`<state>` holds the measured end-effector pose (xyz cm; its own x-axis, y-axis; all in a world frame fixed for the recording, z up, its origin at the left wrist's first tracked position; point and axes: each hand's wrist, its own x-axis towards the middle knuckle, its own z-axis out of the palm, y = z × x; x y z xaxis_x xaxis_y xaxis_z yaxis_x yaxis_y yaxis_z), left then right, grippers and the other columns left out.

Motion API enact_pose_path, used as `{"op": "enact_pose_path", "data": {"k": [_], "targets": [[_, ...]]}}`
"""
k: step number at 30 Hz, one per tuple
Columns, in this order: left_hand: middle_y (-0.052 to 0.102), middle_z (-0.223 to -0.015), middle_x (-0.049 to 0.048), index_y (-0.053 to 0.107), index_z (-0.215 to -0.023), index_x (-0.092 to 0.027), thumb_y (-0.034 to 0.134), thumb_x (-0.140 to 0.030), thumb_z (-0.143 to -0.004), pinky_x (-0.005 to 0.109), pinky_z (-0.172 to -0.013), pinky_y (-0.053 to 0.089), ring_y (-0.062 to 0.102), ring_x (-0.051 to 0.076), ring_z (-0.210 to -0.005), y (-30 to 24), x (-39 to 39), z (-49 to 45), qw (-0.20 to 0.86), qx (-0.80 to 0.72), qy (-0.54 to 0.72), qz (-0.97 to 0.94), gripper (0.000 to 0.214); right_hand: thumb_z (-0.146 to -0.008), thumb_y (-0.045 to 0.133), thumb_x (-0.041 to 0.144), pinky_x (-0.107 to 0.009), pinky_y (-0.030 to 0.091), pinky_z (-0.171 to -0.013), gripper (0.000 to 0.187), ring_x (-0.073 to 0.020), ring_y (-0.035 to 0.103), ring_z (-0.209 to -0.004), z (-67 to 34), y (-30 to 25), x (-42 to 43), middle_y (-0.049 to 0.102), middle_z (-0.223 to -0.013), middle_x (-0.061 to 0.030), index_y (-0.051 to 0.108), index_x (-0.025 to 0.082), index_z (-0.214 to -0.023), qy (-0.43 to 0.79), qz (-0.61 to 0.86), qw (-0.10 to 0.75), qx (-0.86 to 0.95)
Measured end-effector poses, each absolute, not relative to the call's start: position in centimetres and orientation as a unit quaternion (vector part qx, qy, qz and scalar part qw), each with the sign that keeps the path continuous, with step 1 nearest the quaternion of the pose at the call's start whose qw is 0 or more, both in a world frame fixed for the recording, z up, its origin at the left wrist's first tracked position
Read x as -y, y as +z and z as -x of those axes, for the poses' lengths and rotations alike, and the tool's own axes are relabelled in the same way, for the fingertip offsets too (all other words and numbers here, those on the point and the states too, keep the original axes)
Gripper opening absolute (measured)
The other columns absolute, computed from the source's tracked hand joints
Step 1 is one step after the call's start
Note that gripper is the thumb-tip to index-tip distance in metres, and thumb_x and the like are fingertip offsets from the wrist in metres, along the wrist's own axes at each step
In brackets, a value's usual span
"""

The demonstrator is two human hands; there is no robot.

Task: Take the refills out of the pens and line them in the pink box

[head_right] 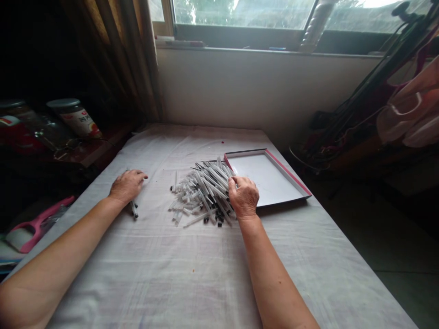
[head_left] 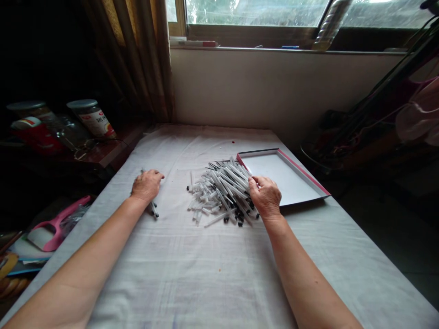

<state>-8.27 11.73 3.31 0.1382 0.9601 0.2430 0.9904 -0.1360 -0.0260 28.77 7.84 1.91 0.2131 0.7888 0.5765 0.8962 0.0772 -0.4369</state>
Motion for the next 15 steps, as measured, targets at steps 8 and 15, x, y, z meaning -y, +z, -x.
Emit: {"op": "enact_pose_path", "data": {"k": [8, 15], "targets": [[0.068, -0.083, 0.0088, 0.065, -0.073, -0.013, 0.057, -0.011, -0.079, 0.038, -0.083, 0.044, 0.062, 0.025, -0.086, 4.7, -14.1, 13.0, 0.070, 0.567, 0.027, 0.820, 0.011, -0.089, 0.049, 0.033, -0.034, 0.045, -0.081, 0.028, -0.0237, 0.061, -0.086, -28.6, 1.9, -5.3, 0.072, -0.089, -0.0096, 0.073, 0.018, -0.091, -0.060, 0.622, 0.426, 0.654], [0.063, -0.070, 0.0042, 0.063, -0.078, -0.017, 0.047, -0.009, -0.086, 0.033, -0.083, 0.045, 0.061, 0.018, -0.073, 5.3, -13.5, 9.2, 0.069, 0.481, -0.010, 0.874, 0.020, -0.091, 0.050, 0.029, -0.033, 0.047, -0.082, 0.024, -0.0217, 0.064, -0.084, -26.7, 1.9, -2.5, 0.072, -0.088, -0.0071, 0.072, 0.020, -0.090, -0.029, 0.571, 0.459, 0.680]]}}
